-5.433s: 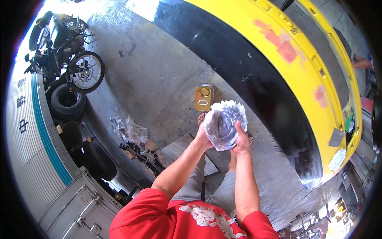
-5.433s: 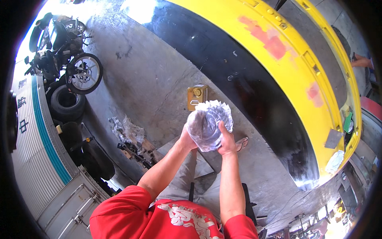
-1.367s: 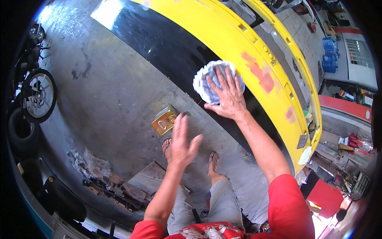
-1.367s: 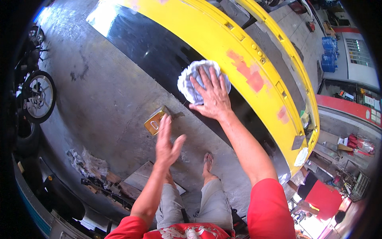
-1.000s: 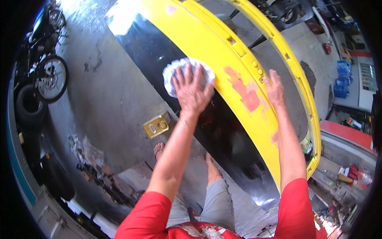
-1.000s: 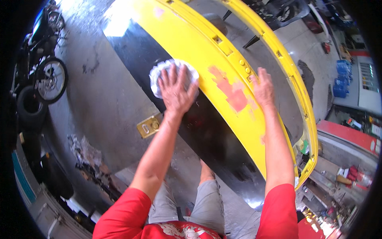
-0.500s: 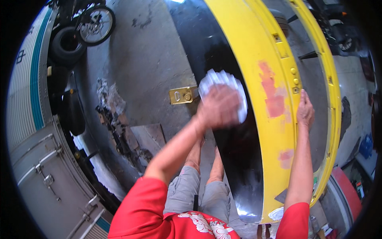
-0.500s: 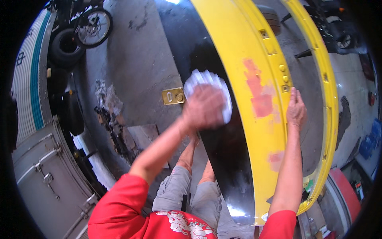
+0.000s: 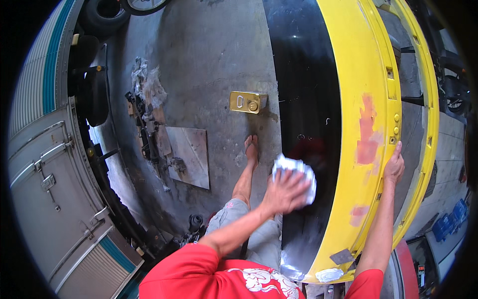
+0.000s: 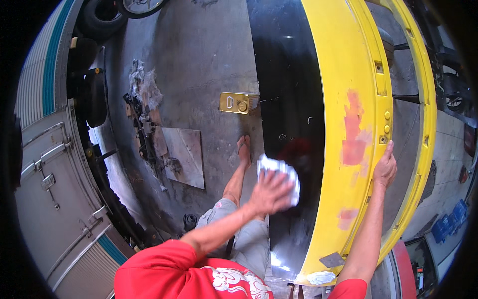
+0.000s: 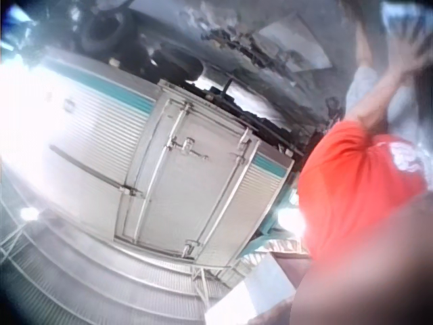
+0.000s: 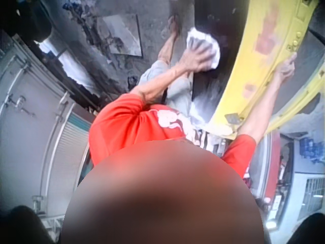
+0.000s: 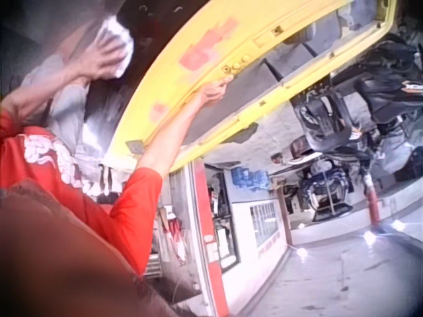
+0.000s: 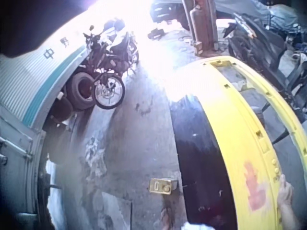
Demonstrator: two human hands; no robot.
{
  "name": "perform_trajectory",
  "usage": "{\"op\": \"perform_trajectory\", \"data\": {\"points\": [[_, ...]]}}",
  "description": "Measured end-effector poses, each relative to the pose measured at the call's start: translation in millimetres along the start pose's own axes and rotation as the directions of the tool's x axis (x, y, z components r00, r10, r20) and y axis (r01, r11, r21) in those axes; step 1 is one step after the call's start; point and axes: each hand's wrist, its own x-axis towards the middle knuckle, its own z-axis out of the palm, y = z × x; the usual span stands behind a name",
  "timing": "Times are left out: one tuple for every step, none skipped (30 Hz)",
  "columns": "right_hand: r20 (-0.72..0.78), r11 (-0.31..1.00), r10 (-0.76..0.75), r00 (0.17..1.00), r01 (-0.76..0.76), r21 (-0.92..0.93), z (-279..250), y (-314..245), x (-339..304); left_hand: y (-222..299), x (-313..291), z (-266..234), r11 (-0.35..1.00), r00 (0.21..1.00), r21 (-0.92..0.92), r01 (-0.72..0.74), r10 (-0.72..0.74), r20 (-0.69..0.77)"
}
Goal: The person wipes a yellow car part with a cloth, then uses a sanding block to sand the black section. They alternate between wiping and sanding to clean and smooth the surface.
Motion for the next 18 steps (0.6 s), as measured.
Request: {"op": "perform_trajectory", "data": {"points": [[-0.008, 1.000, -0.007, 1.000, 0.007, 0.016, 1.2, 1.3, 1.1, -30.9, 53.5, -3.6, 0.998, 0.998, -0.006, 0.059, -0.059, 0.024], [-0.007, 1.000, -0.007, 1.000, 0.007, 0.026, 2.3, 2.3, 2.4, -71.4, 116.7, -12.9, 0.998, 0.997, 0.041, 0.041, -0.038, -0.073], [-0.015, 0.999, -0.018, 1.000, 0.019, 0.031, 3.5, 3.8, 3.5, -109.4, 180.1, -21.9, 0.992, 0.978, 0.121, 0.033, -0.007, -0.209], [-0.020, 0.998, -0.034, 0.999, 0.035, 0.046, 4.1, 4.8, 4.5, -144.5, 240.5, -31.0, 0.987, 0.941, 0.143, 0.072, -0.020, -0.338], [-0.008, 0.999, -0.024, 1.000, 0.024, 0.034, 4.2, 5.0, 5.5, -171.3, 293.0, -42.8, 0.974, 0.922, 0.210, 0.081, 0.008, -0.388], [0.004, 0.999, -0.021, 1.000, 0.021, 0.035, 4.0, 5.9, 5.0, -177.6, 320.6, -47.8, 0.974, 0.918, 0.167, 0.153, -0.077, -0.388], [0.009, 0.999, -0.019, 1.000, 0.019, 0.046, 3.1, 4.9, 5.1, -170.5, 338.2, -51.0, 0.968, 0.867, 0.176, 0.181, -0.073, -0.492], [0.009, 1.000, -0.019, 1.000, 0.019, 0.022, 1.7, 4.3, 3.7, -148.5, 326.4, -50.4, 0.948, 0.896, 0.215, 0.235, -0.126, -0.425], [0.002, 1.000, -0.017, 1.000, 0.017, 0.004, 0.3, 2.0, 3.0, -114.6, 295.3, -45.8, 0.939, 0.913, 0.263, 0.220, -0.103, -0.394], [-0.008, 0.999, -0.023, 1.000, 0.023, -0.023, -1.5, -0.2, 1.2, -75.1, 250.8, -39.5, 0.960, 0.949, 0.220, 0.171, -0.100, -0.300], [-0.003, 1.000, -0.011, 1.000, 0.011, -0.016, -3.1, -2.6, -0.3, -34.4, 198.4, -32.2, 0.984, 0.986, 0.154, 0.094, -0.071, -0.151], [0.004, 1.000, -0.004, 1.000, 0.004, -0.017, -5.0, -5.7, -1.7, 1.5, 147.1, -23.7, 0.984, 0.986, 0.157, -0.079, 0.101, -0.136], [0.010, 1.000, 0.007, 1.000, -0.007, -0.026, -6.7, -7.4, -3.7, 27.8, 97.4, -20.8, 0.987, 0.988, 0.043, -0.156, 0.155, 0.024], [0.026, 1.000, -0.001, 1.000, 0.002, -0.001, -8.1, -9.5, -4.8, 38.1, 66.3, -15.3, 0.981, 0.974, 0.028, -0.193, 0.188, 0.128], [0.011, 1.000, -0.024, 1.000, 0.024, 0.015, -9.2, -10.0, -6.3, 40.6, 49.4, -9.1, 0.959, 0.958, 0.069, -0.276, 0.269, 0.101], [-0.001, 0.999, -0.030, 1.000, 0.030, 0.016, -9.3, -10.8, -6.4, 27.4, 51.9, -5.8, 0.945, 0.934, 0.014, -0.328, 0.322, 0.155], [-0.005, 0.999, -0.036, 0.999, 0.036, 0.004, -9.4, -10.4, -6.8, 7.1, 69.3, -6.0, 0.937, 0.916, -0.018, -0.348, 0.345, 0.207], [0.004, 1.000, -0.011, 1.000, 0.011, -0.022, -8.6, -9.8, -6.2, -14.4, 99.2, -7.8, 0.928, 0.908, -0.049, -0.370, 0.372, 0.190]]}}
